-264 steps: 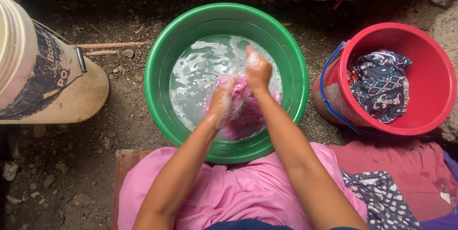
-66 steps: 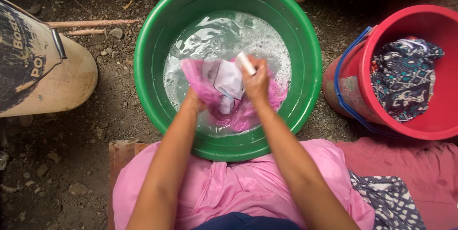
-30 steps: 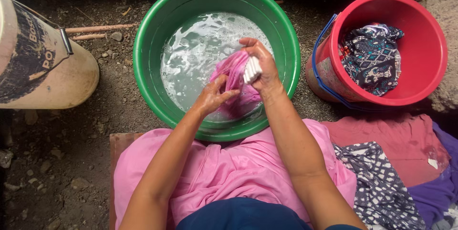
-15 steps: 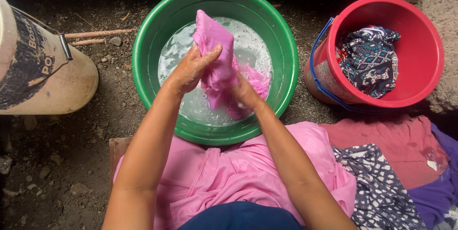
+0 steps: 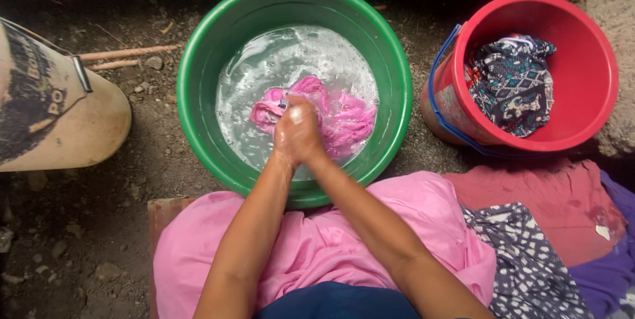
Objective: The person washes a pink garment by hand in a green basin of water, applying a bar of soap and scrubbing the fabric together while sitting on the ground.
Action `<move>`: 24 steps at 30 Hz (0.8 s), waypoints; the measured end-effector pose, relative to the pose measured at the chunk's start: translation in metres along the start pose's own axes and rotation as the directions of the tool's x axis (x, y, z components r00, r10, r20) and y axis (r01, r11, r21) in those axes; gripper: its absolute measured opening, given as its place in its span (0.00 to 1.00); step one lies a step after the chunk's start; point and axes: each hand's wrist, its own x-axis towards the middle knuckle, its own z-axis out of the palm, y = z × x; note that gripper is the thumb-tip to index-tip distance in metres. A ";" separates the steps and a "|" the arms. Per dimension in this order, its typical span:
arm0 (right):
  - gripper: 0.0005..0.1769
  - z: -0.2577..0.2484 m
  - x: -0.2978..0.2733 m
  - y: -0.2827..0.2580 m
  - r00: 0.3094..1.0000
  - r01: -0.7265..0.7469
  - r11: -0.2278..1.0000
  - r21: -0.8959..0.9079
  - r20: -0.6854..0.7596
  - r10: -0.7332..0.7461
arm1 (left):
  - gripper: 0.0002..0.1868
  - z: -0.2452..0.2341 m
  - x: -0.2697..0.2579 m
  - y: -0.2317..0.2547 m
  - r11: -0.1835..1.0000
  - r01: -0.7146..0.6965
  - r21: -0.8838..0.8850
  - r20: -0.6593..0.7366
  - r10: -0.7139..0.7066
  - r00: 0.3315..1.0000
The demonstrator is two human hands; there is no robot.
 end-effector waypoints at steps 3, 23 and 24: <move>0.17 0.000 -0.027 -0.003 0.895 0.422 0.579 -0.697 0.219 -0.389 | 0.18 -0.015 0.007 -0.015 0.999 0.021 -0.040 0.022 -0.020 1.000; 0.20 0.014 0.009 -0.041 0.999 -0.011 0.984 -0.180 -0.048 0.003 | 0.22 -0.045 0.051 -0.009 1.000 0.009 -0.022 -0.236 -0.014 0.972; 0.23 0.020 0.003 -0.036 0.993 0.104 0.924 -0.367 -0.021 -0.120 | 0.20 -0.060 0.057 -0.014 0.999 -0.041 0.003 -0.173 0.041 0.984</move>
